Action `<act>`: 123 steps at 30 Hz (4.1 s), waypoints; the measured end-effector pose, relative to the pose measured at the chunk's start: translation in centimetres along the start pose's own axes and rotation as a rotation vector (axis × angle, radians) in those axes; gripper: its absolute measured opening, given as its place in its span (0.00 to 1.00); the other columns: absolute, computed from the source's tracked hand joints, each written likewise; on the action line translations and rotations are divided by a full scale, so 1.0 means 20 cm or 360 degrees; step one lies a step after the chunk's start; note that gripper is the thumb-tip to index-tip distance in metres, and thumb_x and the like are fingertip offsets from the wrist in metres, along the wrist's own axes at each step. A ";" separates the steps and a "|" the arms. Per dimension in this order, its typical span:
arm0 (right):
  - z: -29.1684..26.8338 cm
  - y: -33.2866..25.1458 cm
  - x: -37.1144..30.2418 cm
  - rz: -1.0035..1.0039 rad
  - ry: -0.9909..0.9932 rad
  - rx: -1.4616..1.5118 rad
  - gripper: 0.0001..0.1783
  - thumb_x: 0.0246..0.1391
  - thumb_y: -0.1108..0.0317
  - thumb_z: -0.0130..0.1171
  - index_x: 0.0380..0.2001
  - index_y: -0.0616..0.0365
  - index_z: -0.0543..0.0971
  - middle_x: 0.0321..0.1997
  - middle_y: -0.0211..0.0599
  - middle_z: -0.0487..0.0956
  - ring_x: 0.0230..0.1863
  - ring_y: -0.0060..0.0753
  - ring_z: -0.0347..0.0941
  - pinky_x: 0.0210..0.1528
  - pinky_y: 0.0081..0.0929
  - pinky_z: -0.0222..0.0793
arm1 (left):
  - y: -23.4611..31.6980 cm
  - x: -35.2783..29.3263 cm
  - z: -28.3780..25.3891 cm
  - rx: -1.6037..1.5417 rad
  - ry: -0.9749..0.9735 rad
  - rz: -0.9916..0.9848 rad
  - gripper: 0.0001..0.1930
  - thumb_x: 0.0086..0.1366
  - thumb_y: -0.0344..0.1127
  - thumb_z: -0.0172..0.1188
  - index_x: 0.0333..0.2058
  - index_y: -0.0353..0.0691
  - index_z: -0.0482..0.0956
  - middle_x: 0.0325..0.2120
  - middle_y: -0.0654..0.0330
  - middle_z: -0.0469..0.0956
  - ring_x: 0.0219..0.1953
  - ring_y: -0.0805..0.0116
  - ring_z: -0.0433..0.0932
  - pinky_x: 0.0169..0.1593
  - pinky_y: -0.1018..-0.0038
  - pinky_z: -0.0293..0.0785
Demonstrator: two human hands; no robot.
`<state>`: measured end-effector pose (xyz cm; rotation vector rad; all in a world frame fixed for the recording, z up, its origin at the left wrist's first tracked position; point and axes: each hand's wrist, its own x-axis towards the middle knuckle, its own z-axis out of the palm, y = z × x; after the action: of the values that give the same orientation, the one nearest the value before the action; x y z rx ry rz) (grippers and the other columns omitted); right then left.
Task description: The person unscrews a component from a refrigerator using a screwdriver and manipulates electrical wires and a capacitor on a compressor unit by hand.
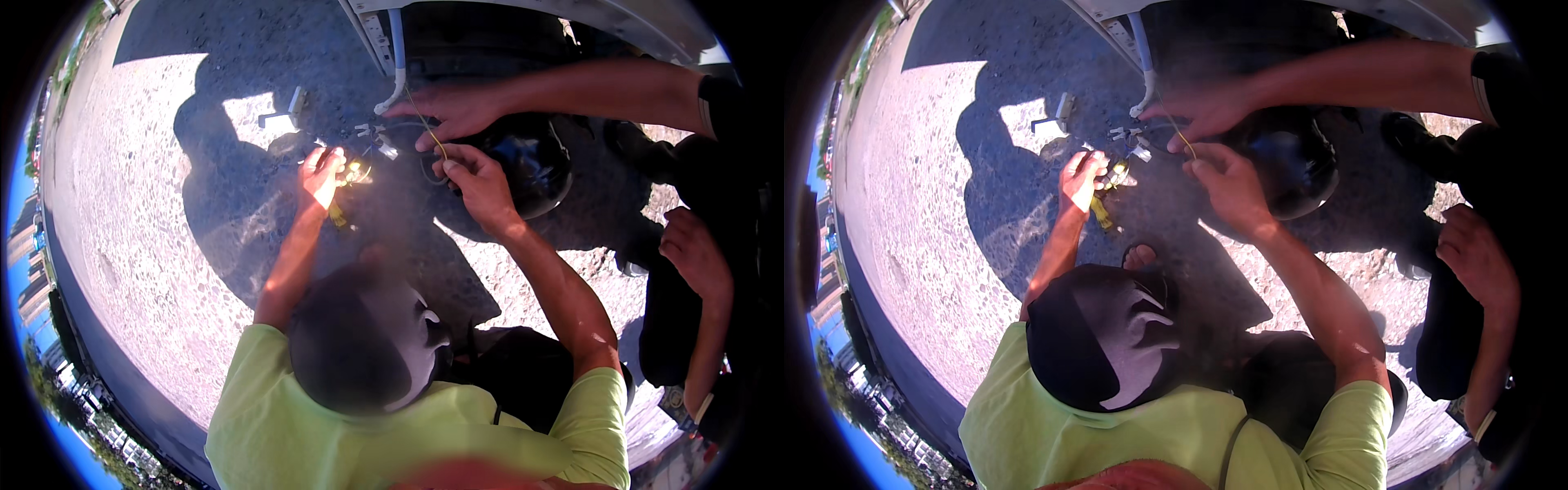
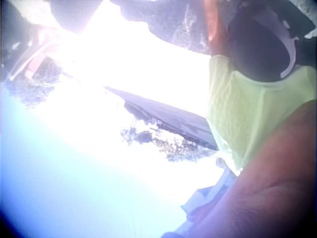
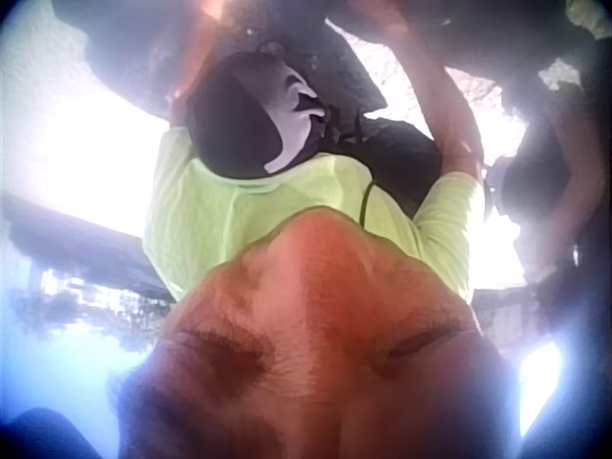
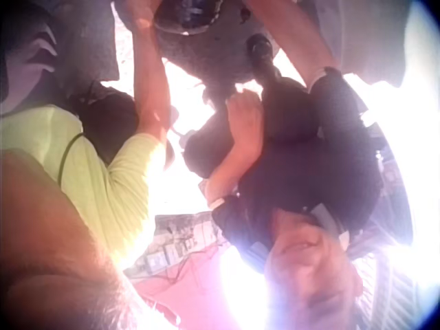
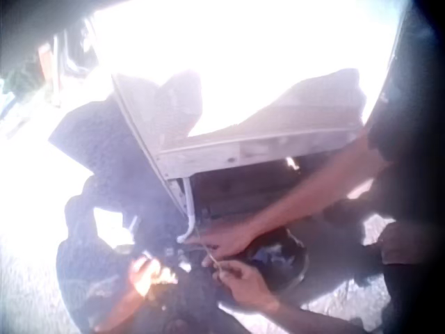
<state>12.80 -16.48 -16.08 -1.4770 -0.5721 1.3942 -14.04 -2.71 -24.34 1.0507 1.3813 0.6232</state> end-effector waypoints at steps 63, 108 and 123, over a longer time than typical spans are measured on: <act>0.07 0.18 -0.25 -0.0324 -0.0495 -0.0552 0.14 0.62 0.69 0.61 0.50 0.57 0.81 0.49 0.48 0.83 0.51 0.52 0.81 0.54 0.41 0.76 | 0.28 -0.16 0.58 -0.0417 -0.0880 -0.0022 0.18 0.72 0.38 0.62 0.55 0.34 0.79 0.44 0.55 0.85 0.44 0.67 0.83 0.49 0.72 0.79; 0.13 0.08 -0.36 -0.0337 -0.0704 -0.1210 0.17 0.58 0.66 0.60 0.51 0.53 0.84 0.49 0.41 0.84 0.48 0.50 0.83 0.52 0.45 0.79 | 0.68 -0.18 0.85 0.0616 -0.1004 0.0822 0.15 0.67 0.34 0.68 0.50 0.35 0.82 0.38 0.57 0.86 0.40 0.74 0.84 0.45 0.75 0.80; 0.12 0.13 -0.36 -0.0468 -0.0710 -0.1149 0.16 0.60 0.66 0.60 0.51 0.54 0.82 0.49 0.43 0.84 0.50 0.53 0.81 0.52 0.47 0.78 | 0.57 -0.19 0.85 0.0059 -0.0996 0.0329 0.09 0.71 0.26 0.61 0.48 0.31 0.81 0.36 0.57 0.85 0.35 0.74 0.83 0.42 0.77 0.81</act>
<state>8.28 -22.87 -14.57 -1.5236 -1.6393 1.3434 4.24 -4.72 -14.68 1.2909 0.7470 0.3662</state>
